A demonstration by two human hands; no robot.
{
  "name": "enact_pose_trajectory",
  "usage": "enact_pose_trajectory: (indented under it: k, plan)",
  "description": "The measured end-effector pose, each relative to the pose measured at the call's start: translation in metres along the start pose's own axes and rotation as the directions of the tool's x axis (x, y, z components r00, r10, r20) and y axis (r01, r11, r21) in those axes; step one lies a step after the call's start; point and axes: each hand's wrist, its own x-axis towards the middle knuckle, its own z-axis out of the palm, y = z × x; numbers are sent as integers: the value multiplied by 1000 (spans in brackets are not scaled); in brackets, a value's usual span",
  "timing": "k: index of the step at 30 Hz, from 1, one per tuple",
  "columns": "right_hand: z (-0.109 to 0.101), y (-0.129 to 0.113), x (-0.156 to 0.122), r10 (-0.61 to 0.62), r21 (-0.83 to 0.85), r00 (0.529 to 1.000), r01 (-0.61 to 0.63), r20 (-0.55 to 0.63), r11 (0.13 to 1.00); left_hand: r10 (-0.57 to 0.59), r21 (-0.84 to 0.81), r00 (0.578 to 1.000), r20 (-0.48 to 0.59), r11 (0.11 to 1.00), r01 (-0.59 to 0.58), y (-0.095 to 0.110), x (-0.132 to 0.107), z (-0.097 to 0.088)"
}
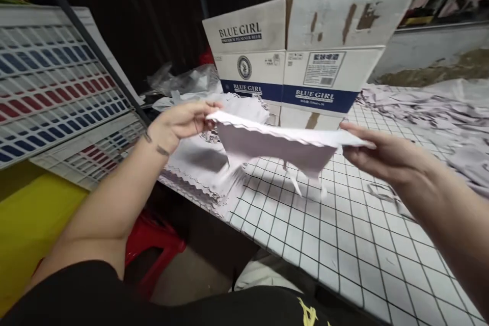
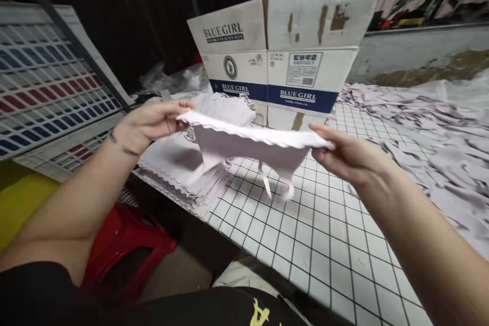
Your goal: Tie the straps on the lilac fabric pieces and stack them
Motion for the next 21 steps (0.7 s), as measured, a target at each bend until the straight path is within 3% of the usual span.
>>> enact_pose_trajectory:
  k: [4,6,8,11,14,17,21]
  plan:
    - [97,-17,47,77,106,993,-86,85,991,42,129,954,-297,992,-4,53,21,-75]
    - [134,-1,56,98,35,978,-106,187,994,10,174,923,-385,983,62,57,20,-112]
    - [159,32,55,157,-51,942,-149,297,988,-59,201,885,-462,965,169,42,13,-145]
    - [178,97,42,276,-142,898,-240,343,960,-169,241,821,-545,907,346,-7,-3,-185]
    - [183,148,21,370,-207,870,-316,326,926,-235,267,805,-544,861,432,-58,-20,-206]
    - [183,170,4,354,-227,874,-290,333,930,-218,290,815,-537,859,421,-85,-33,-215]
    - [180,179,-8,327,-342,864,-196,384,919,-163,426,830,-533,796,430,-93,-41,-218]
